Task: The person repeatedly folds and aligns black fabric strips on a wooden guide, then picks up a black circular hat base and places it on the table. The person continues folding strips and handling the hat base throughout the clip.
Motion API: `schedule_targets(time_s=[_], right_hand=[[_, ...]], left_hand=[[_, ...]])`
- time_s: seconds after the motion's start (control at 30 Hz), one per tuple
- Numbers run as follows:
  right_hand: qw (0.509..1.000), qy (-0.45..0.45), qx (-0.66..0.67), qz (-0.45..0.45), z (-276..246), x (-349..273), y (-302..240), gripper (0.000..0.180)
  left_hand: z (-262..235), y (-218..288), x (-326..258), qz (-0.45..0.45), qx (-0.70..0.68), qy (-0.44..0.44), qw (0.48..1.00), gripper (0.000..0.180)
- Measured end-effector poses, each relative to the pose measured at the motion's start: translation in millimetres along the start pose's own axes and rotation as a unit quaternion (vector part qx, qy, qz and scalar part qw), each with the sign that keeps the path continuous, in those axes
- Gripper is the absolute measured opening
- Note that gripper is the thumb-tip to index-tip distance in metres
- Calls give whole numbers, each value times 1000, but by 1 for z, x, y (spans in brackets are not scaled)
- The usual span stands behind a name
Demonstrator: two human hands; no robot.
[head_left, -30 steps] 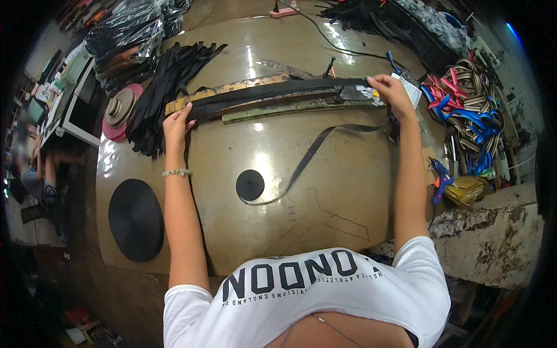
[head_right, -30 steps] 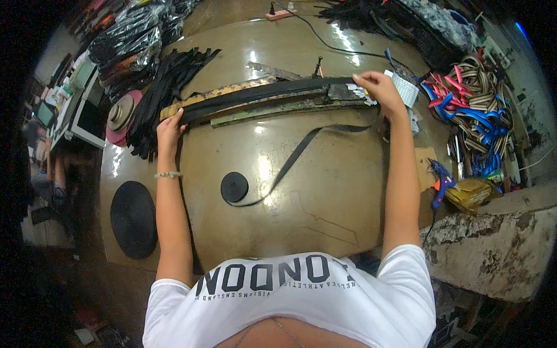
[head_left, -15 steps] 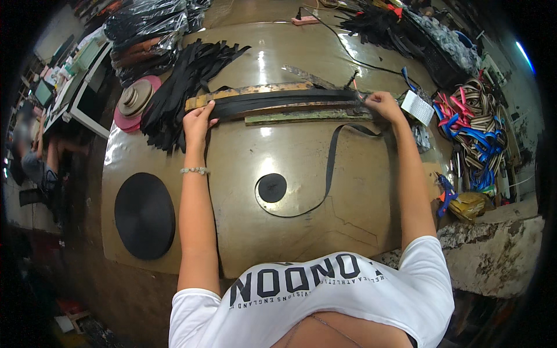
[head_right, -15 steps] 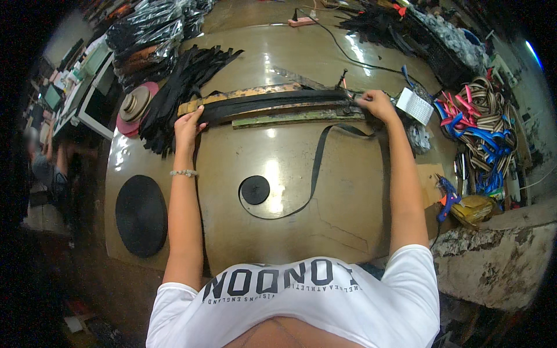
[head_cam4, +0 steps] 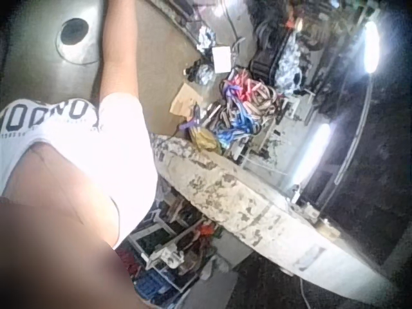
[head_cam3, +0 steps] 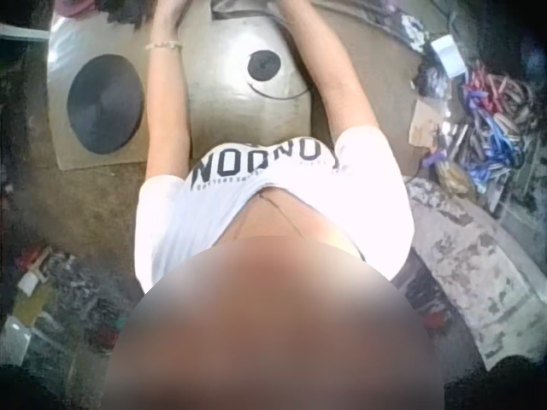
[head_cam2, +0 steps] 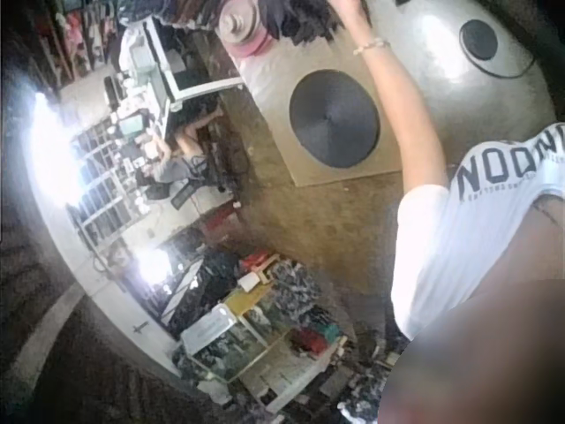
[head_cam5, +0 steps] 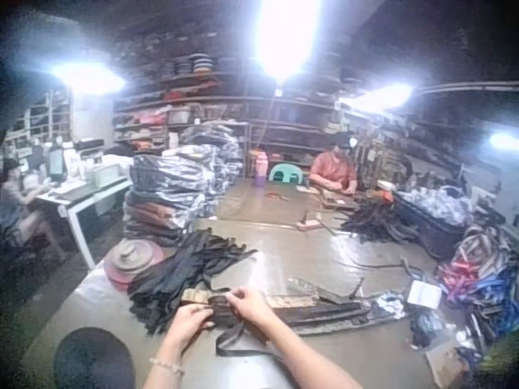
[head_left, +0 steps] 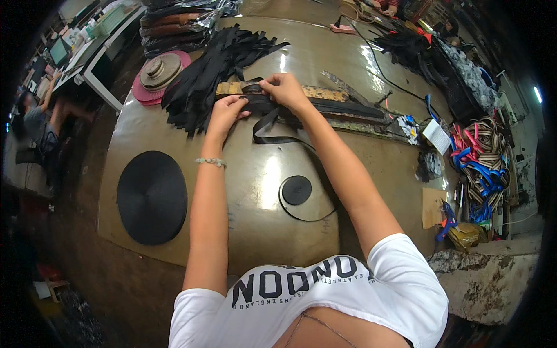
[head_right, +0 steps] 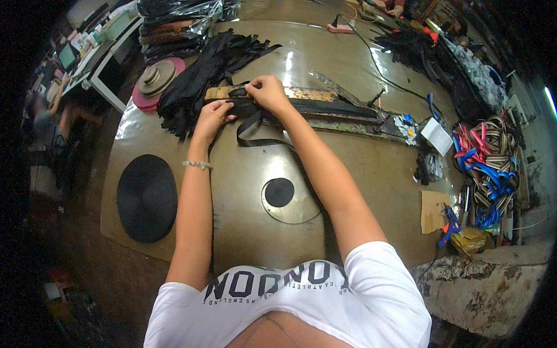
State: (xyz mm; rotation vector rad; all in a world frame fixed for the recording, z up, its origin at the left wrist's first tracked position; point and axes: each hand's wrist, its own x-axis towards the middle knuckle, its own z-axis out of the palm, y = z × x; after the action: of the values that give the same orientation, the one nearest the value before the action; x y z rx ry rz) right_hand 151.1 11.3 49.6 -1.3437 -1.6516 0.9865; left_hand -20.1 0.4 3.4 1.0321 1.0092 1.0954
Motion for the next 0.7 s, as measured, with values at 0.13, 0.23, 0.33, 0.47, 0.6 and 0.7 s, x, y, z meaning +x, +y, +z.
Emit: schedule_targets(time_s=[0.13,0.23,0.33,0.47,0.6,0.7], right_hand=[[993,47,-96,-46,7,11,23,26],[997,5,-78,-21,-2,8,10,29],[991,-8,-126,-52,-38,-16,-10,32],[979,42,-193,-44,-148,-100,-29,36],[982,131,-116,68,-244,-175,-13,37],[965,221,-64,123,-270,-177,31,33]], left_hand=[[12,1,0,9,25,85,996,30],[21,-2,3,38,83,155,984,33],[17,-1,4,17,92,141,986,38],[17,2,3,12,75,124,989,38],[22,5,0,11,100,152,983,32],[24,6,-2,1,105,152,983,37]])
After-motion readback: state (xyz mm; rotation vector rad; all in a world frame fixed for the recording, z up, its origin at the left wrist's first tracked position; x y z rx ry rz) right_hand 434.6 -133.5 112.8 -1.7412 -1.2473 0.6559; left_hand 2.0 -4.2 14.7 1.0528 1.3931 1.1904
